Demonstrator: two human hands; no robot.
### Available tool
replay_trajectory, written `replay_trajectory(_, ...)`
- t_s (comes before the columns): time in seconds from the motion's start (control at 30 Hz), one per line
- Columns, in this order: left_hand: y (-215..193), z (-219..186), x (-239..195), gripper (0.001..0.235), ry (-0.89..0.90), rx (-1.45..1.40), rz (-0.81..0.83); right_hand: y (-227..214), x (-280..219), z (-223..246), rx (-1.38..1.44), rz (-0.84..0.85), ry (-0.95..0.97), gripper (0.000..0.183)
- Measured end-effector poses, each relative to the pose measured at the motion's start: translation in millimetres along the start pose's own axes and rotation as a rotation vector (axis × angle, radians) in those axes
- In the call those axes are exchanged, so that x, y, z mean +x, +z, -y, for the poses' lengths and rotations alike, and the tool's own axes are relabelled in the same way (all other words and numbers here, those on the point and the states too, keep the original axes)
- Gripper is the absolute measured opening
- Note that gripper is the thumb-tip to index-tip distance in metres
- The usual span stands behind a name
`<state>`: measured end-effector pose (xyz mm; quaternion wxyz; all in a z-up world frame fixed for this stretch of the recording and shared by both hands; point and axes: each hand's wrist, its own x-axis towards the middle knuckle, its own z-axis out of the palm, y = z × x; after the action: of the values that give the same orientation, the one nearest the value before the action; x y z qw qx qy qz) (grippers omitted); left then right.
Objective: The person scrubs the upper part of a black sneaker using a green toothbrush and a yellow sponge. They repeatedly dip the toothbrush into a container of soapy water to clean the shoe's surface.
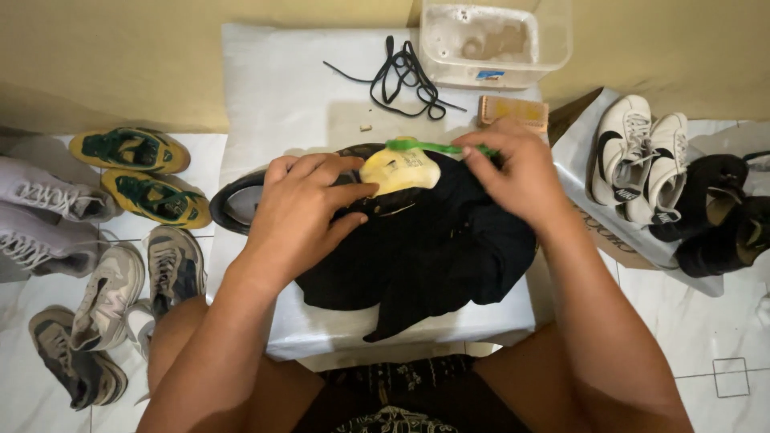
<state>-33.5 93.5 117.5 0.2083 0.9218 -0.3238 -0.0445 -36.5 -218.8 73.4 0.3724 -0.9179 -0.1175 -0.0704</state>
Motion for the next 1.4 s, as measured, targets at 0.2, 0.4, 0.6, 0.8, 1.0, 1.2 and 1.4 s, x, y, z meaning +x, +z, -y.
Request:
replay_trajectory(0.2, -1.5, -1.3, -0.6, 0.032, -0.004, -0.004, 0.008, -0.8, -0.7, 9.1, 0.024, 0.03, -0.008, 0.015)
replay_trajectory(0.4, 1.1, -5.5, -1.3, 0.05, -0.025, 0.053, -0.006, -1.4, -3.0, -11.0, -0.029, -0.006, 0.032, 0.016)
replay_trajectory(0.6, -2.4, -11.6, 1.1, 0.039, -0.07, 0.078, 0.065, -0.4, -3.2, 0.6, 0.061, 0.003, 0.007, 0.013)
replay_trajectory(0.8, 0.8, -9.9, 0.8, 0.036, -0.077, 0.095, 0.082, 0.9, -2.3, 5.3, -0.041, -0.011, 0.002, 0.016)
replay_trajectory(1.0, -2.0, -11.4, 1.0, 0.03, -0.096, 0.067, 0.093, -1.8, 0.3, 17.6, -0.045, -0.002, 0.008, 0.015)
replay_trajectory(1.2, -3.7, -12.4, 1.1, 0.029, -0.096, 0.056, 0.101, 4.6, -2.3, 15.9, 0.027, -0.008, 0.035, 0.013)
replay_trajectory(1.4, -1.6, -10.3, 0.0, 0.028, -0.081, 0.036, 0.071, 0.3, -1.4, -6.0, -0.087, -0.032, 0.035, 0.017)
